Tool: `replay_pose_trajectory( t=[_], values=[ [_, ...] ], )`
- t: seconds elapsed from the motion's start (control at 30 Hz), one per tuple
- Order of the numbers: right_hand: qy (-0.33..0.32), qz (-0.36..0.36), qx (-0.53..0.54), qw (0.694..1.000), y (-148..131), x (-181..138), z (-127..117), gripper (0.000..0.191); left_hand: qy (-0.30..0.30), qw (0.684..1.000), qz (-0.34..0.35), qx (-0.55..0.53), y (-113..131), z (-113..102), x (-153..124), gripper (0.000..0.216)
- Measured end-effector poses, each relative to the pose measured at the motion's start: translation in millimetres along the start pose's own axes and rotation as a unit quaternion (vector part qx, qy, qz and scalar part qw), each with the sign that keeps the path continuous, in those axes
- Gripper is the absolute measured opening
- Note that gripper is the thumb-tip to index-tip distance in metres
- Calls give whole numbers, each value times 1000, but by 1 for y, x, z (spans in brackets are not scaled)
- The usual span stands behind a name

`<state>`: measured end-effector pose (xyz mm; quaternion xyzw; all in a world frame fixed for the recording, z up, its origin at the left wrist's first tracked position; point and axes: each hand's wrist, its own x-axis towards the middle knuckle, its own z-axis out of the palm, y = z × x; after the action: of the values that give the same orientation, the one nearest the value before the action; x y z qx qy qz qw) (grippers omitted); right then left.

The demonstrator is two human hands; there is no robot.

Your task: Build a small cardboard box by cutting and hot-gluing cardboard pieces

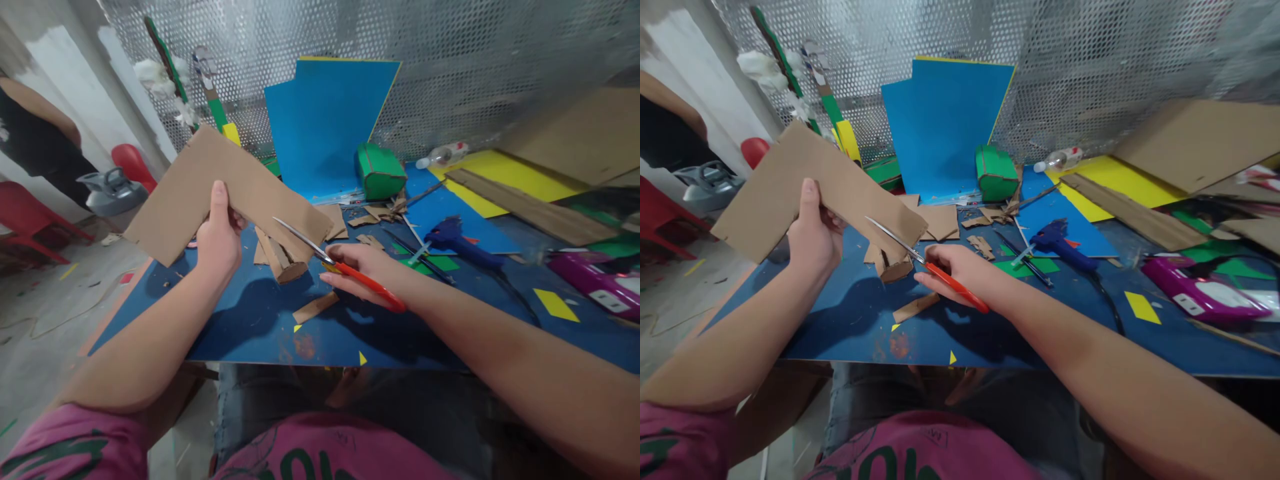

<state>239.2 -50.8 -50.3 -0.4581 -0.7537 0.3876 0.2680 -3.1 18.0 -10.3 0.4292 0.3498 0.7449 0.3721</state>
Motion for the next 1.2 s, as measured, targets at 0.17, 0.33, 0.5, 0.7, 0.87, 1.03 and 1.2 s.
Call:
replay_pose_trajectory(
  t=[0.17, 0.33, 0.5, 0.7, 0.87, 1.03, 1.2],
  values=[
    [2, 43, 25, 999, -7, -5, -2, 45, 4, 1000, -16, 4, 1, 1, 0, 54],
    [-47, 81, 75, 993, -13, -8, -7, 46, 5, 1000, 15, 22, 4, -1, -1, 53],
    [-82, 108, 103, 985, -4, 2, -7, 52, 9, 999, 6, 36, 6, -2, -1, 52],
    [-74, 87, 183, 976, -9, -5, -6, 48, 11, 998, -66, 14, 0, -1, -1, 58],
    [-69, 84, 154, 982, -15, -10, -7, 45, 12, 999, -53, 2, 4, 0, -4, 58],
    [-82, 67, 120, 987, -12, -6, -8, 38, 10, 999, -42, 14, 10, 0, -2, 56],
    [-76, 62, 139, 985, -14, -9, -8, 38, 5, 999, -49, 16, 7, -2, 0, 54]
  ],
)
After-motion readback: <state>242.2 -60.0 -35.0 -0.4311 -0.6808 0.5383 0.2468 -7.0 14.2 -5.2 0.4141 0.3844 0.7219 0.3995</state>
